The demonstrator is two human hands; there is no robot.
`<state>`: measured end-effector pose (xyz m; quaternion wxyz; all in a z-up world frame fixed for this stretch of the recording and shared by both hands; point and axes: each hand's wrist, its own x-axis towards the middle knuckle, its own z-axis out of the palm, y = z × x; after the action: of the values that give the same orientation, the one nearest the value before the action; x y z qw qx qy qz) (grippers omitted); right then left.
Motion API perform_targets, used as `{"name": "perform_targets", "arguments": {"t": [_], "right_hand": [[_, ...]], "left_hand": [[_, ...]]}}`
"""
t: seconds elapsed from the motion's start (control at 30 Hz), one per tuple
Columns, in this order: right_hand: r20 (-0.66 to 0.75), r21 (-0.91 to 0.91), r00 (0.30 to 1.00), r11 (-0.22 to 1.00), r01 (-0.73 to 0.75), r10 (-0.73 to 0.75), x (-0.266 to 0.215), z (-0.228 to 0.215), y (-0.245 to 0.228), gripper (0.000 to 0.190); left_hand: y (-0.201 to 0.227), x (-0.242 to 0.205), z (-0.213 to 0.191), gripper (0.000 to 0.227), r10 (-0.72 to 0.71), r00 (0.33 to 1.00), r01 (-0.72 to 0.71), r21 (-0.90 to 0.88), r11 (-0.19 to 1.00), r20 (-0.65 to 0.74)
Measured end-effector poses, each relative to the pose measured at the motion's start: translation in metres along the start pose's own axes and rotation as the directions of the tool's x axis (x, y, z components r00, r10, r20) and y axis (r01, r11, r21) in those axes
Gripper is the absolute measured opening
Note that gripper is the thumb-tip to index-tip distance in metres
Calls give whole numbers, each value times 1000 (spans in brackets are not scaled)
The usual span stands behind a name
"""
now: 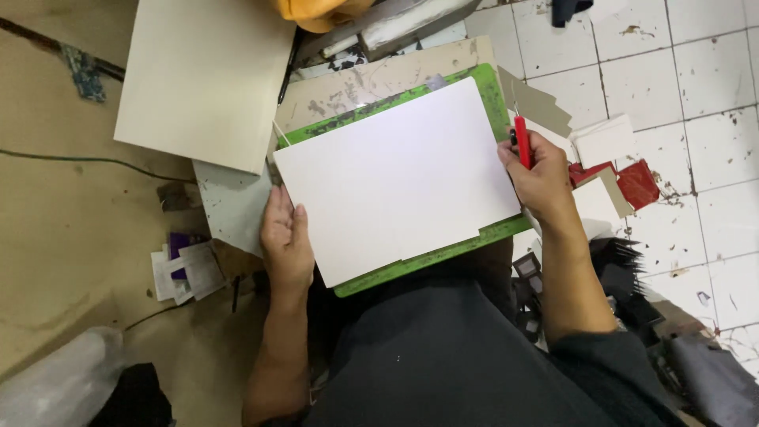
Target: Cutting sheets of paper using a utility knife and a metal ruler on a cutting mat
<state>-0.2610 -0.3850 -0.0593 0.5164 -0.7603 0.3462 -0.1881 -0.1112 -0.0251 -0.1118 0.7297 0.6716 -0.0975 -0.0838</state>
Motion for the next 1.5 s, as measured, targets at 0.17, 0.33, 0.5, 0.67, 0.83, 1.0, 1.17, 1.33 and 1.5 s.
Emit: {"name": "perform_targets", "arguments": {"t": [0.17, 0.33, 0.5, 0.67, 0.83, 1.0, 1.17, 1.33, 1.5], "right_hand": [[-2, 21, 1000, 1000, -17, 17, -2, -2, -4, 25], [48, 50, 998, 998, 26, -28, -4, -12, 5, 31], [48, -438, 998, 897, 64, -47, -41, -57, 16, 50], [129, -372, 974, 920, -125, 185, -75, -67, 6, 67], [228, -305, 959, 948, -92, 166, -79, -98, 19, 52], [93, -270, 984, 955, -122, 152, -93, -137, 36, 37], [181, 189, 983, 982, -14, -20, -120, -108, 90, 40], [272, 331, 962, 939, -96, 2, -127, -72, 89, 34], [237, 493, 972, 860, -128, 8, -121, -83, 111, 34]], "left_hand": [[7, -1, -6, 52, -66, 998, 66, 78, 995, 1], [21, 1, -4, 53, -84, 996, 83, 140, 987, 2], [25, 2, -2, 49, -82, 996, 88, 182, 979, -42], [19, 4, -7, 47, -65, 997, 71, 250, 966, -32], [16, 5, -10, 45, -61, 997, 70, 227, 971, -48], [21, 4, -4, 47, -113, 985, 144, 264, 954, -131], [12, 3, -11, 49, -122, 988, 138, 200, 970, -90], [17, -1, -7, 53, -79, 997, 81, 174, 981, -14], [20, -4, 0, 59, -101, 995, 103, 120, 987, -22]]}}
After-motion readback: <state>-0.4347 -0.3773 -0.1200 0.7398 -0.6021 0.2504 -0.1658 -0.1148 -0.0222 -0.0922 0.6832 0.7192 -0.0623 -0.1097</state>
